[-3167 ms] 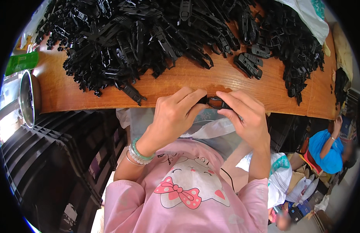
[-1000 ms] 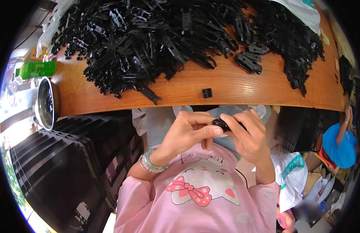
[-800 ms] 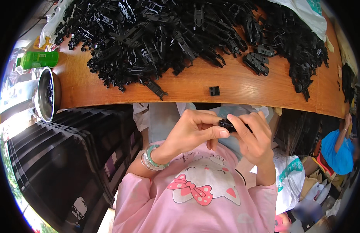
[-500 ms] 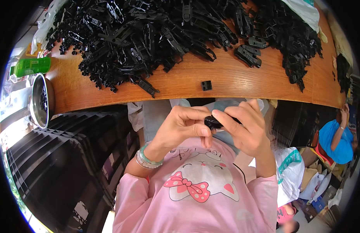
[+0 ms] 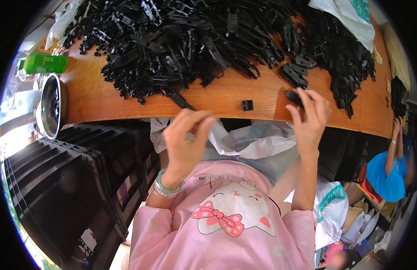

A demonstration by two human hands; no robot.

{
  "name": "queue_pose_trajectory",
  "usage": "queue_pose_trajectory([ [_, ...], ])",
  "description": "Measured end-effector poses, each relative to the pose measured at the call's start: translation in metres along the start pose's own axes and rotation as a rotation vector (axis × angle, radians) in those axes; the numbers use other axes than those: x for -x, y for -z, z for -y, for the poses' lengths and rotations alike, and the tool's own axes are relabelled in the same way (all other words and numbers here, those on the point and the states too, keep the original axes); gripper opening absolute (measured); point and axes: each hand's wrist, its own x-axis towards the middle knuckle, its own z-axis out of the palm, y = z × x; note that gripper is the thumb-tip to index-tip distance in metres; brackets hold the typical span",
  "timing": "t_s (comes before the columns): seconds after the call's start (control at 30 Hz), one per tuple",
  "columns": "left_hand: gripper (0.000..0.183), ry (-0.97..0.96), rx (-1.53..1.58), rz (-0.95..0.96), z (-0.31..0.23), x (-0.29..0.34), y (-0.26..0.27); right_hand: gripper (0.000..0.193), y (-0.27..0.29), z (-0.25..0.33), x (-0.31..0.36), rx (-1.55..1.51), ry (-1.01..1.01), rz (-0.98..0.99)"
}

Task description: The person assembles plastic components by fitting small plastic clips into larger plastic parts by hand and placing the assembled pieces on the table.

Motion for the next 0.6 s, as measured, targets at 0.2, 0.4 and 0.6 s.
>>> queue_pose_trajectory([
  [0.2,0.009,0.054,-0.161,-0.493,0.037,0.0,0.032,0.018,-0.025,0.091,-0.025,-0.409,0.211,0.073],
  [0.4,0.015,-0.082,-0.326,-0.383,0.045,-0.015,0.04,0.031,-0.091,0.159,-0.025,-0.221,0.166,0.163],
  [0.6,0.018,-0.112,-0.446,-0.218,0.043,-0.026,0.043,0.026,-0.073,0.152,-0.016,-0.392,0.067,0.022],
])
